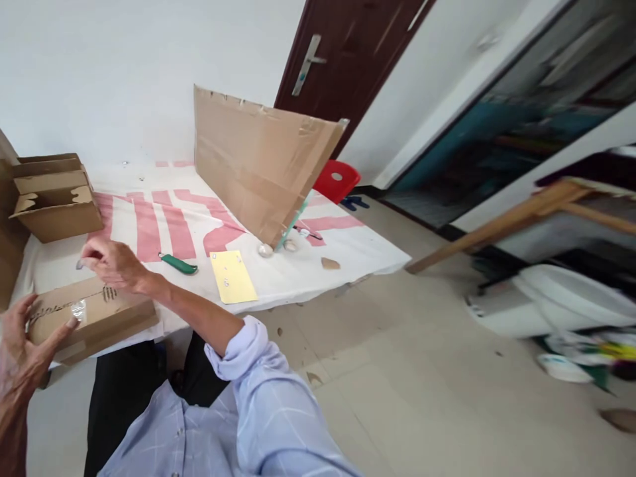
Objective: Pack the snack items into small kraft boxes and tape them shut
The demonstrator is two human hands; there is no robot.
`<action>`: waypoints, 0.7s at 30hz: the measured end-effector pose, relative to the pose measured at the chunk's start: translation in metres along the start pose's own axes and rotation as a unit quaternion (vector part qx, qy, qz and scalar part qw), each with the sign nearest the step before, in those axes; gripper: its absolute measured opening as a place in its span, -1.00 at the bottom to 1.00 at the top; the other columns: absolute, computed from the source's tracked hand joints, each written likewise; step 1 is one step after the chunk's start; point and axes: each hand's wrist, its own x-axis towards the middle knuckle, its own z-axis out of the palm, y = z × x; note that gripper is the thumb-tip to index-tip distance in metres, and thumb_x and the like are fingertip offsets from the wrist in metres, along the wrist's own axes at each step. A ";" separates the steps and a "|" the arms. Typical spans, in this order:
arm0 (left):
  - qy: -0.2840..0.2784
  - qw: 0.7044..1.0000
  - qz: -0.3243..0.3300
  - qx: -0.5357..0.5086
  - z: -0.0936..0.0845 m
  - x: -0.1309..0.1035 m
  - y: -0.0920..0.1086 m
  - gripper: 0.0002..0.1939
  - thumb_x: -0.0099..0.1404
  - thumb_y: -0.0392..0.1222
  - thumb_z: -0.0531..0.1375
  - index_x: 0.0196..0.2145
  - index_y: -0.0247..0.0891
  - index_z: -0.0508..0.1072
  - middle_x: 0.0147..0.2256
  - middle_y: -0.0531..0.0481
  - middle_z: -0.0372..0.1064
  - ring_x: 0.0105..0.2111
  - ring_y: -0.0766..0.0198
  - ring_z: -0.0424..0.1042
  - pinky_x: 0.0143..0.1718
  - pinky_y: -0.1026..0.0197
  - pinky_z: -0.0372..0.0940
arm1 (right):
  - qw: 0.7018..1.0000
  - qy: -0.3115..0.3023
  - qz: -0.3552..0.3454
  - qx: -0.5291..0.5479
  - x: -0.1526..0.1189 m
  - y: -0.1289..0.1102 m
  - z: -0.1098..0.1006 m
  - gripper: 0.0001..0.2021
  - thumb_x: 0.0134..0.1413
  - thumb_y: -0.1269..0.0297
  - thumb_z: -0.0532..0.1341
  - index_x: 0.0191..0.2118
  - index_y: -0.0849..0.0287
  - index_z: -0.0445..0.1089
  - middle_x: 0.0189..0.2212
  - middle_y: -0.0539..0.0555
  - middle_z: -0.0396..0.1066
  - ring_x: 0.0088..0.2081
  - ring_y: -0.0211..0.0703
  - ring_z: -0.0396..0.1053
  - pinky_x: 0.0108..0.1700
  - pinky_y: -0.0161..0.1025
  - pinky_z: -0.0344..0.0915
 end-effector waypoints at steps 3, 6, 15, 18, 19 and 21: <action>-0.009 1.000 -0.023 0.010 -0.003 0.000 0.007 0.20 0.00 0.55 0.41 0.38 -0.31 0.38 0.36 -0.42 0.29 0.39 -0.46 0.33 0.44 -0.50 0.25 | 0.998 0.058 0.023 -0.028 -0.041 0.025 -0.066 -0.87 0.34 0.19 0.23 -0.24 0.10 0.39 -0.26 -0.01 0.51 -0.21 -0.19 0.43 -0.10 -0.23 0.34; -0.012 0.999 -0.042 0.023 -0.005 -0.001 0.014 0.31 -0.04 0.61 0.38 0.41 -0.40 0.36 0.40 -0.48 0.26 0.40 -0.48 0.32 0.46 -0.46 0.24 | 0.982 0.093 0.104 -0.125 -0.086 0.068 -0.143 -0.89 0.25 0.20 0.21 -0.30 0.08 0.34 -0.32 -0.02 0.46 -0.24 -0.16 0.40 -0.14 -0.22 0.30; -0.013 0.995 -0.081 0.063 -0.008 0.002 0.019 0.23 -0.04 0.53 0.38 0.43 -0.25 0.39 0.38 -0.37 0.31 0.39 -0.54 0.34 0.42 -0.53 0.26 | 0.905 0.036 0.267 -0.330 -0.145 0.169 -0.239 -0.87 0.11 0.39 0.16 -0.42 0.06 0.23 -0.45 0.00 0.38 -0.37 -0.13 0.22 -0.28 -0.20 0.06; -0.016 0.994 -0.084 0.073 -0.010 0.002 0.021 0.24 -0.06 0.52 0.38 0.44 -0.26 0.38 0.39 -0.38 0.30 0.38 -0.56 0.34 0.42 -0.53 0.27 | 0.900 0.009 0.269 -0.342 -0.140 0.184 -0.239 -0.89 0.11 0.42 0.13 -0.39 0.07 0.27 -0.40 0.03 0.43 -0.34 -0.10 0.23 -0.26 -0.20 0.05; -0.016 0.994 -0.083 0.075 -0.010 0.002 0.021 0.25 -0.06 0.52 0.38 0.44 -0.27 0.38 0.39 -0.39 0.30 0.37 -0.57 0.35 0.41 -0.53 0.27 | 0.899 0.002 0.268 -0.347 -0.138 0.188 -0.239 -0.90 0.11 0.43 0.13 -0.38 0.08 0.29 -0.38 0.04 0.44 -0.32 -0.10 0.24 -0.25 -0.19 0.05; -0.016 0.994 -0.079 0.076 -0.010 0.002 0.022 0.26 -0.05 0.53 0.38 0.44 -0.28 0.38 0.39 -0.40 0.30 0.36 -0.57 0.37 0.40 -0.53 0.29 | 0.895 -0.010 0.267 -0.356 -0.135 0.194 -0.241 -0.90 0.13 0.43 0.13 -0.35 0.09 0.31 -0.35 0.06 0.47 -0.30 -0.09 0.24 -0.24 -0.19 0.05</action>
